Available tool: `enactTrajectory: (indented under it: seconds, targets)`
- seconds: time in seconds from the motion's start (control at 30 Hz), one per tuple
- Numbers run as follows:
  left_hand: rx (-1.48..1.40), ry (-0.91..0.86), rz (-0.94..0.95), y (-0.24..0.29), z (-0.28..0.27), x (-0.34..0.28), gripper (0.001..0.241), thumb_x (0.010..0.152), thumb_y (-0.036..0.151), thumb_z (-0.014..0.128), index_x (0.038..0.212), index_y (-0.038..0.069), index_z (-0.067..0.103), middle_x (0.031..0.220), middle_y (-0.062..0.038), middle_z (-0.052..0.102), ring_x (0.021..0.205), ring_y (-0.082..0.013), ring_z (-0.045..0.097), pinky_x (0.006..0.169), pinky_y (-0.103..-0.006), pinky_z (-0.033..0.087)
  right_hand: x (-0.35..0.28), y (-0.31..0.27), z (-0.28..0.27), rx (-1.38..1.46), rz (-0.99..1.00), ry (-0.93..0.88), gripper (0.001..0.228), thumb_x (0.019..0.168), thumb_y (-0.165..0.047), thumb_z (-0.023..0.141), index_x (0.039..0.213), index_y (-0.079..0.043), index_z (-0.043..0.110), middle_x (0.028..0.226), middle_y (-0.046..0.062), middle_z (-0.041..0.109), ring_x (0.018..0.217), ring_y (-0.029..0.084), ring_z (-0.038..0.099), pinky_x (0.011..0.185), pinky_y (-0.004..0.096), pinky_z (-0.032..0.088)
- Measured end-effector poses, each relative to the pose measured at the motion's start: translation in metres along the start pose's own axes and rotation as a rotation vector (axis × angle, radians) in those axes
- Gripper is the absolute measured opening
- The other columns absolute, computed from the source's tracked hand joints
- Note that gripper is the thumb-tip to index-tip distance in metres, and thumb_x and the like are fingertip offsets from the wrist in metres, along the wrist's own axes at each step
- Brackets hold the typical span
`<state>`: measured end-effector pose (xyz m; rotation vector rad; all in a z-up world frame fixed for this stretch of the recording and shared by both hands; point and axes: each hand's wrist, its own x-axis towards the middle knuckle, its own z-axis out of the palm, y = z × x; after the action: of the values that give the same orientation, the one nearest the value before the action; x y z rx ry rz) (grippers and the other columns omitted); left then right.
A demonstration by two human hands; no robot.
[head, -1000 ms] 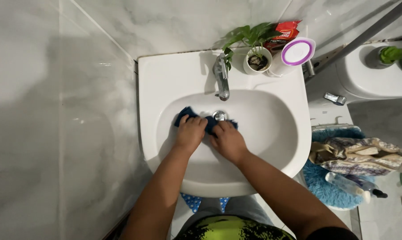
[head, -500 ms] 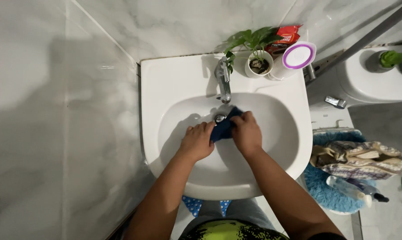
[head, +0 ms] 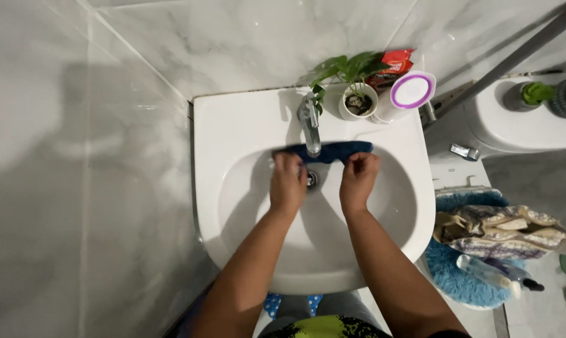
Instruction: The person wets a blue cloth under a running tap, wrings it out, and wipes the sink basin and faucet. They then use the same cloth to wipe the adjacent wall and a brown door.
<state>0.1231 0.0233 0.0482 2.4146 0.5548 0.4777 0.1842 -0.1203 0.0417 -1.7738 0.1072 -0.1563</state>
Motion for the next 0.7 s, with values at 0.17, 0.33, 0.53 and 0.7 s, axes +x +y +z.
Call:
enactTrajectory:
  seconds: [0.17, 0.33, 0.53, 0.7]
  targets:
    - [0.172, 0.023, 0.219, -0.034, 0.017, -0.013, 0.04, 0.08, 0.011, 0.074, 0.119, 0.013, 0.069, 0.12, -0.013, 0.058, 0.111, -0.0345, 0.063, 0.091, -0.0414, 0.056, -0.003, 0.011, 0.01, -0.235, -0.25, -0.138, 0.039, 0.077, 0.018, 0.06, 0.101, -0.011, 0.071, 0.1, 0.011, 0.053, 0.09, 0.033, 0.063, 0.08, 0.038, 0.055]
    - [0.313, 0.014, 0.094, -0.052, -0.024, -0.017, 0.037, 0.08, 0.019, 0.075, 0.117, 0.013, 0.072, 0.112, -0.01, 0.057, 0.1, -0.032, 0.066, 0.082, -0.0415, 0.056, -0.024, 0.016, 0.04, -0.236, -0.287, -0.34, 0.043, 0.076, 0.012, 0.066, 0.113, -0.007, 0.072, 0.109, 0.017, 0.055, 0.104, 0.041, 0.061, 0.091, 0.047, 0.052]
    - [-0.012, -0.267, -0.169, -0.044, 0.015, -0.03, 0.062, 0.09, 0.014, 0.07, 0.145, -0.002, 0.048, 0.127, -0.023, 0.054, 0.112, -0.0362, 0.063, 0.085, -0.0422, 0.059, -0.008, 0.021, 0.01, -0.414, -0.362, -0.465, 0.051, 0.078, 0.003, 0.069, 0.126, -0.015, 0.07, 0.124, 0.014, 0.05, 0.115, 0.039, 0.063, 0.098, 0.043, 0.056]
    - [0.06, -0.418, 0.075, -0.037, 0.057, -0.032, 0.073, 0.085, 0.011, 0.07, 0.152, 0.0, 0.043, 0.137, -0.025, 0.054, 0.124, -0.0416, 0.06, 0.096, -0.0479, 0.057, 0.017, 0.036, -0.042, -0.708, -0.513, -0.322, 0.049, 0.077, -0.005, 0.073, 0.125, -0.016, 0.072, 0.122, 0.013, 0.055, 0.118, 0.033, 0.062, 0.094, 0.04, 0.057]
